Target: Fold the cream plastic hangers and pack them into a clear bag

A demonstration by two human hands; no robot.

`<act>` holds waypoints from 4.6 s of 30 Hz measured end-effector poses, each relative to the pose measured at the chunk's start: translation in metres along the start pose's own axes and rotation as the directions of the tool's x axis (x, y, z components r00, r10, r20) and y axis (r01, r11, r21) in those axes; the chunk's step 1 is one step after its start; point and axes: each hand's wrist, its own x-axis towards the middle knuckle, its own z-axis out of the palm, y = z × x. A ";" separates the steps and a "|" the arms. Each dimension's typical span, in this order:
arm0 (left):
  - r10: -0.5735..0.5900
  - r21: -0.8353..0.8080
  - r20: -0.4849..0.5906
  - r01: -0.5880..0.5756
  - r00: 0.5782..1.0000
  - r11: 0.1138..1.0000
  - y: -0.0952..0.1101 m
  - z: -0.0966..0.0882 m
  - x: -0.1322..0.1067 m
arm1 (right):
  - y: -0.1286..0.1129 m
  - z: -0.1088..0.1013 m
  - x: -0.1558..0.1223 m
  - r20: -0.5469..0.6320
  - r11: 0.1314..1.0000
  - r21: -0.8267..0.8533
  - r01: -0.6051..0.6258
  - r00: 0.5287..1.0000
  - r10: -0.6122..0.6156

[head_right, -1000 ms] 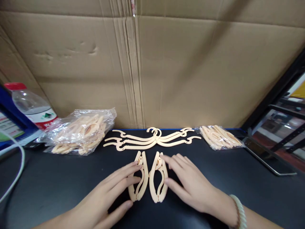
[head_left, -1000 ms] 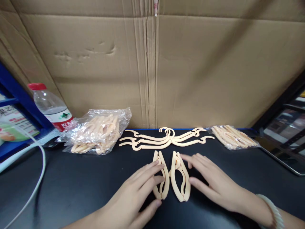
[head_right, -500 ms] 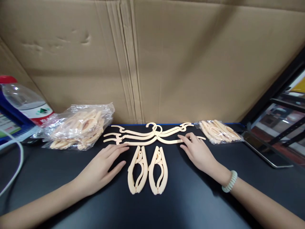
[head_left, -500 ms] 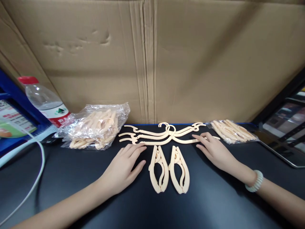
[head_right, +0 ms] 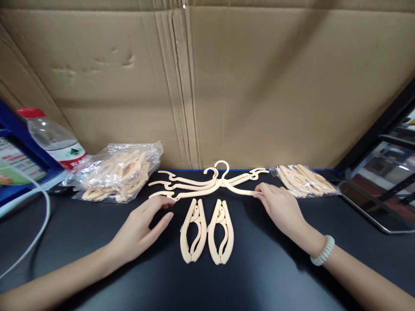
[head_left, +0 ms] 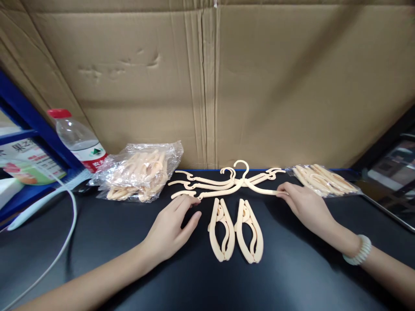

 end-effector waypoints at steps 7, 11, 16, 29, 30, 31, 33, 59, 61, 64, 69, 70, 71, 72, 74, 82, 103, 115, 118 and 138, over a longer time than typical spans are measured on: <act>-0.089 -0.106 -0.019 0.087 0.996 0.991 0.007 0.000 -0.005 | -0.011 -0.021 0.001 -0.231 0.991 -0.127 -0.030 0.973 0.000; -0.049 -0.103 -0.119 0.037 0.992 0.994 0.009 0.001 -0.007 | -0.014 -0.028 0.002 -0.290 0.992 -0.125 -0.025 0.957 -0.013; -0.004 -0.180 -0.181 -0.029 0.983 0.983 0.012 0.002 -0.009 | -0.018 -0.024 -0.001 -0.266 0.993 -0.112 0.025 0.962 -0.054; 0.243 -0.169 -0.165 -0.270 0.956 0.948 0.019 -0.003 -0.011 | -0.022 -0.031 -0.002 -0.296 0.986 -0.164 -0.016 0.955 -0.033; 0.256 -0.172 -0.156 -0.281 0.954 0.944 0.020 -0.004 -0.011 | -0.019 -0.033 -0.001 -0.313 0.986 -0.161 -0.043 0.950 -0.009; 0.254 -0.179 -0.140 -0.277 0.957 0.944 0.020 -0.004 -0.011 | -0.018 -0.034 0.000 -0.328 0.987 -0.150 -0.065 0.945 0.012; 0.196 -0.204 -0.123 -0.218 0.973 0.955 0.021 -0.002 -0.011 | -0.016 -0.035 0.000 -0.345 0.991 -0.109 -0.073 0.938 0.031; -0.091 -0.314 -0.134 0.044 0.987 0.948 0.016 0.008 -0.012 | -0.044 -0.027 -0.010 -0.230 0.978 0.025 0.208 0.953 -0.197; -0.161 -0.346 -0.108 0.115 0.981 0.931 0.015 0.008 -0.011 | -0.042 -0.027 -0.010 -0.227 0.974 -0.004 0.228 0.948 -0.223; -0.206 -0.401 -0.073 0.161 0.976 0.902 0.014 0.008 -0.010 | -0.038 -0.025 -0.010 -0.238 0.964 -0.065 0.257 0.934 -0.265; -0.231 -0.463 -0.055 0.180 0.971 0.868 0.016 0.005 -0.008 | -0.037 -0.028 -0.010 -0.248 0.937 -0.245 0.251 0.918 -0.311; -0.240 -0.478 -0.045 0.190 0.970 0.858 0.016 0.005 -0.008 | -0.038 -0.031 -0.009 -0.245 0.922 -0.295 0.252 0.912 -0.328; -0.252 -0.495 -0.036 0.202 0.967 0.845 0.017 0.005 -0.007 | -0.041 -0.033 -0.009 -0.242 0.904 -0.346 0.252 0.907 -0.346; -0.268 -0.517 -0.026 0.216 0.963 0.828 0.018 0.005 -0.007 | -0.043 -0.036 -0.008 -0.240 0.884 -0.396 0.248 0.901 -0.360; -0.309 -0.573 -0.008 0.249 0.951 0.781 0.019 0.005 -0.006 | -0.048 -0.041 -0.008 -0.240 0.848 -0.478 0.229 0.894 -0.377; -0.440 -0.753 0.087 0.349 0.894 0.558 0.024 0.008 -0.002 | -0.050 -0.044 -0.007 -0.227 0.857 -0.464 0.223 0.905 -0.358; -0.522 -0.842 0.052 0.318 0.851 0.435 0.027 0.002 0.004 | -0.057 -0.030 -0.006 -0.142 0.436 0.899 -0.039 0.917 0.374; -0.356 -0.849 0.275 0.399 0.893 0.345 0.058 0.005 -0.005 | -0.093 -0.049 -0.018 0.205 0.261 0.948 -0.183 0.977 -0.058; -0.291 -0.855 0.317 0.405 0.903 0.324 0.063 0.004 -0.006 | -0.102 -0.062 -0.021 0.257 0.420 0.900 -0.120 0.923 -0.286; -0.271 -0.816 0.392 0.468 0.879 0.339 0.070 0.011 -0.008 | -0.109 -0.078 -0.020 0.402 0.528 0.840 -0.128 0.799 -0.446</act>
